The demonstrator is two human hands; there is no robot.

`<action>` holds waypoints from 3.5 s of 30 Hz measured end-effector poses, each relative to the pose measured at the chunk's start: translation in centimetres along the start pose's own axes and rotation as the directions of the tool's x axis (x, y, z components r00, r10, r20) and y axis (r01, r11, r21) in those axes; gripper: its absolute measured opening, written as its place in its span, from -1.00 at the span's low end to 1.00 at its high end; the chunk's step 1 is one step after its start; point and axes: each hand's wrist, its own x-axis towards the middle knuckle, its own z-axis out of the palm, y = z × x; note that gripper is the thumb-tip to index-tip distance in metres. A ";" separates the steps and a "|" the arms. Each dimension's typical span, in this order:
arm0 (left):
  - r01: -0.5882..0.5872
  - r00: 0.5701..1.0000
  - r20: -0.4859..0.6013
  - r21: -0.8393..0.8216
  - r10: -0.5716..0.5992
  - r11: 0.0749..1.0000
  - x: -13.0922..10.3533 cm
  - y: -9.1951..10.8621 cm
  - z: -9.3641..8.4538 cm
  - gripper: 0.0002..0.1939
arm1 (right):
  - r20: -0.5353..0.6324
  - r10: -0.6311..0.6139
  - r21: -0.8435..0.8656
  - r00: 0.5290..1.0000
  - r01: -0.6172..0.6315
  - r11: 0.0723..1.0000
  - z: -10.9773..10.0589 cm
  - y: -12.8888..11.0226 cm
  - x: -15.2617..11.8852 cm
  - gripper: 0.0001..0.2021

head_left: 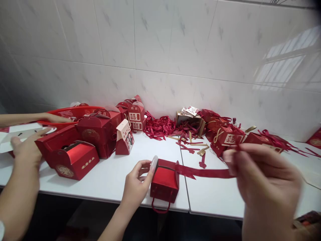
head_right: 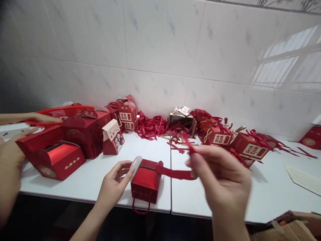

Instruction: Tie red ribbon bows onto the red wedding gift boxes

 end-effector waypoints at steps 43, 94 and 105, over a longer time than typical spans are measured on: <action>0.165 0.975 -0.219 0.591 -0.040 0.790 1.3 -5.5 -7.1 -0.47 | 0.382 0.198 -0.441 0.903 -0.010 0.897 0.4 7.8 -2.7 -0.75; 0.277 0.908 0.230 0.297 -0.350 0.914 -1.5 -3.0 -2.2 -0.63 | 0.010 0.836 0.687 0.548 -0.612 0.393 4.6 14.2 -11.2 -0.77; 0.435 0.872 0.155 -0.682 -0.465 0.588 -1.2 -1.9 1.4 -0.65 | -0.204 0.744 0.608 0.636 -0.513 0.606 3.3 13.4 -8.8 -0.69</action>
